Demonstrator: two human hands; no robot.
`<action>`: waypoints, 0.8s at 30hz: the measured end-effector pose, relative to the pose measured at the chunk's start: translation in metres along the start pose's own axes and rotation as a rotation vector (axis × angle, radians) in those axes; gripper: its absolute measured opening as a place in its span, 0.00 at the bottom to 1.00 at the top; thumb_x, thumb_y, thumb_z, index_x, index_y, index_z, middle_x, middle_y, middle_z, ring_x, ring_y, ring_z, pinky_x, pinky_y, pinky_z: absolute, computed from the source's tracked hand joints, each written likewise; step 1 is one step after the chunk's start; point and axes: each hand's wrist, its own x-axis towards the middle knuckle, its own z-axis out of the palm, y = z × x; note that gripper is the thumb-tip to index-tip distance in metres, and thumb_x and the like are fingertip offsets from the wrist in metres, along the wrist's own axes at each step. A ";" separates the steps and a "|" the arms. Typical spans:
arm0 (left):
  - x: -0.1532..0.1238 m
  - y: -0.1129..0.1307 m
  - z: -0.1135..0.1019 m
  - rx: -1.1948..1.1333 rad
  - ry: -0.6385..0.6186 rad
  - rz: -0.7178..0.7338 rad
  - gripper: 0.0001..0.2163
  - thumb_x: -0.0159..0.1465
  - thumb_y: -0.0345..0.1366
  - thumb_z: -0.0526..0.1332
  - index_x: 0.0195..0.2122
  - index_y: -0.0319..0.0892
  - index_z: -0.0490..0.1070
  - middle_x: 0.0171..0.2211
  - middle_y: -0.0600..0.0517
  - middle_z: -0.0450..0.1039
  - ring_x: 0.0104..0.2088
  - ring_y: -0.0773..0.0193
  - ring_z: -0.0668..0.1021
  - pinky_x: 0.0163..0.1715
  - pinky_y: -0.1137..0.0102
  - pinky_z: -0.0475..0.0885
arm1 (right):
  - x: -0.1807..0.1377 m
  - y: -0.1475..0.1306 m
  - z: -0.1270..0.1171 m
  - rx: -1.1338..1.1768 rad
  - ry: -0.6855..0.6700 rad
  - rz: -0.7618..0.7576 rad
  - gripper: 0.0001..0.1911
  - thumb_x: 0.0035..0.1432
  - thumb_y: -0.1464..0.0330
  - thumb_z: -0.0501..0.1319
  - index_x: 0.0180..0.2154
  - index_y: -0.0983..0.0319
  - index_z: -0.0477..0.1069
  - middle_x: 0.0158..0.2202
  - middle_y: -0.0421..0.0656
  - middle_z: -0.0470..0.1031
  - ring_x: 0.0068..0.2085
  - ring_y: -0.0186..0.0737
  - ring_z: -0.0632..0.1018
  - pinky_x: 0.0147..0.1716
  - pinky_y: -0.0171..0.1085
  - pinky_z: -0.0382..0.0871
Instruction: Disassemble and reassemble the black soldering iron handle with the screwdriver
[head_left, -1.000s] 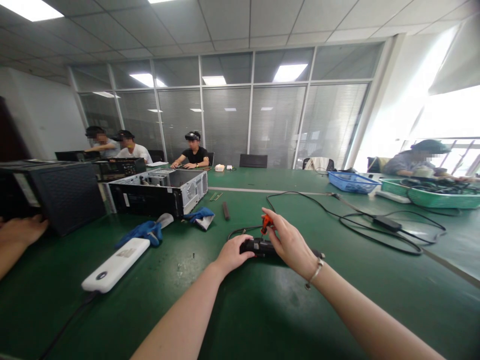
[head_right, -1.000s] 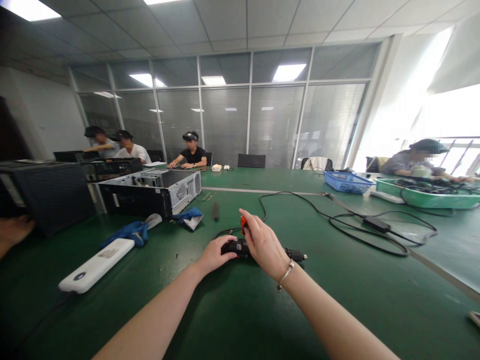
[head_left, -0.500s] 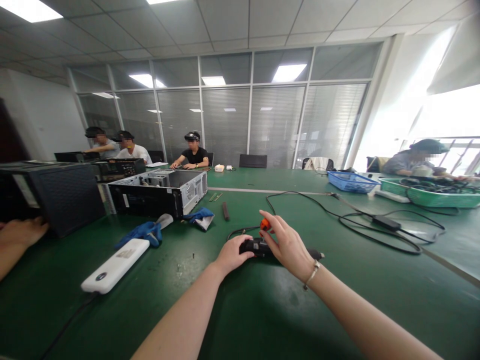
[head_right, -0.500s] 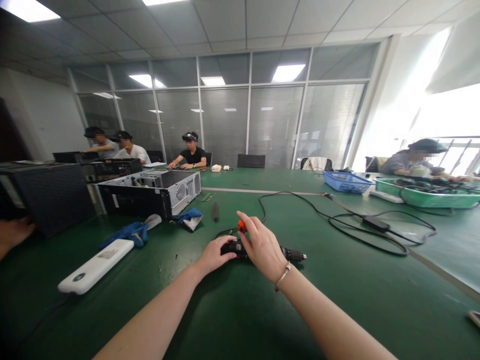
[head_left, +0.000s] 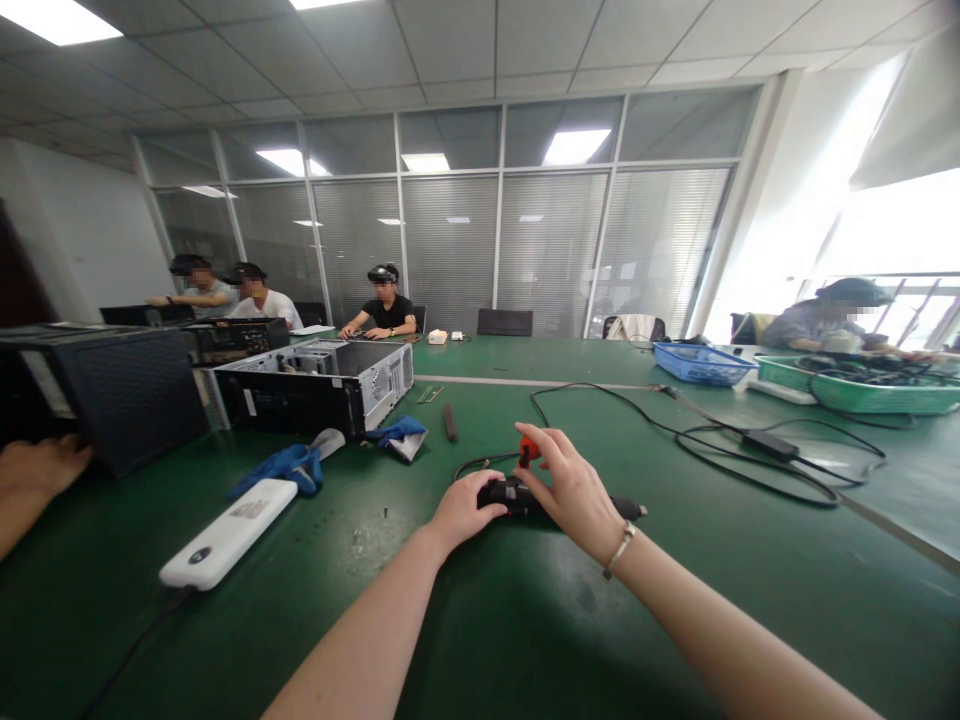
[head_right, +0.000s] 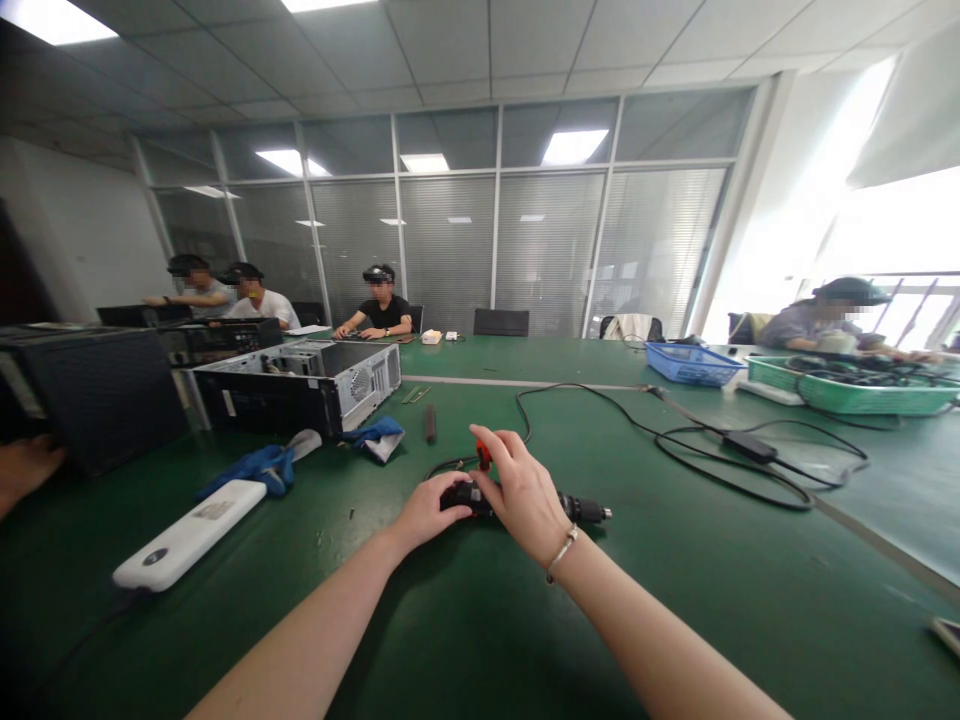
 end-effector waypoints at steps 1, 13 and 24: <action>0.000 0.000 0.000 0.000 -0.002 -0.001 0.22 0.53 0.36 0.68 0.49 0.46 0.68 0.49 0.51 0.73 0.49 0.56 0.73 0.52 0.64 0.66 | 0.000 0.002 0.001 -0.013 0.002 0.001 0.26 0.59 0.70 0.54 0.59 0.55 0.55 0.47 0.47 0.67 0.38 0.41 0.75 0.38 0.42 0.74; 0.000 0.002 -0.002 -0.015 -0.002 -0.009 0.22 0.53 0.36 0.68 0.49 0.46 0.68 0.49 0.52 0.73 0.49 0.56 0.74 0.52 0.64 0.66 | 0.000 0.000 0.002 0.027 0.002 -0.014 0.26 0.60 0.71 0.53 0.60 0.57 0.53 0.46 0.47 0.68 0.41 0.41 0.74 0.42 0.43 0.73; 0.000 0.003 -0.002 -0.017 -0.005 -0.003 0.21 0.53 0.35 0.68 0.49 0.47 0.69 0.49 0.52 0.73 0.49 0.56 0.74 0.52 0.64 0.66 | 0.001 -0.001 0.002 0.099 -0.020 -0.017 0.27 0.62 0.73 0.49 0.61 0.56 0.51 0.48 0.47 0.67 0.44 0.41 0.73 0.46 0.42 0.71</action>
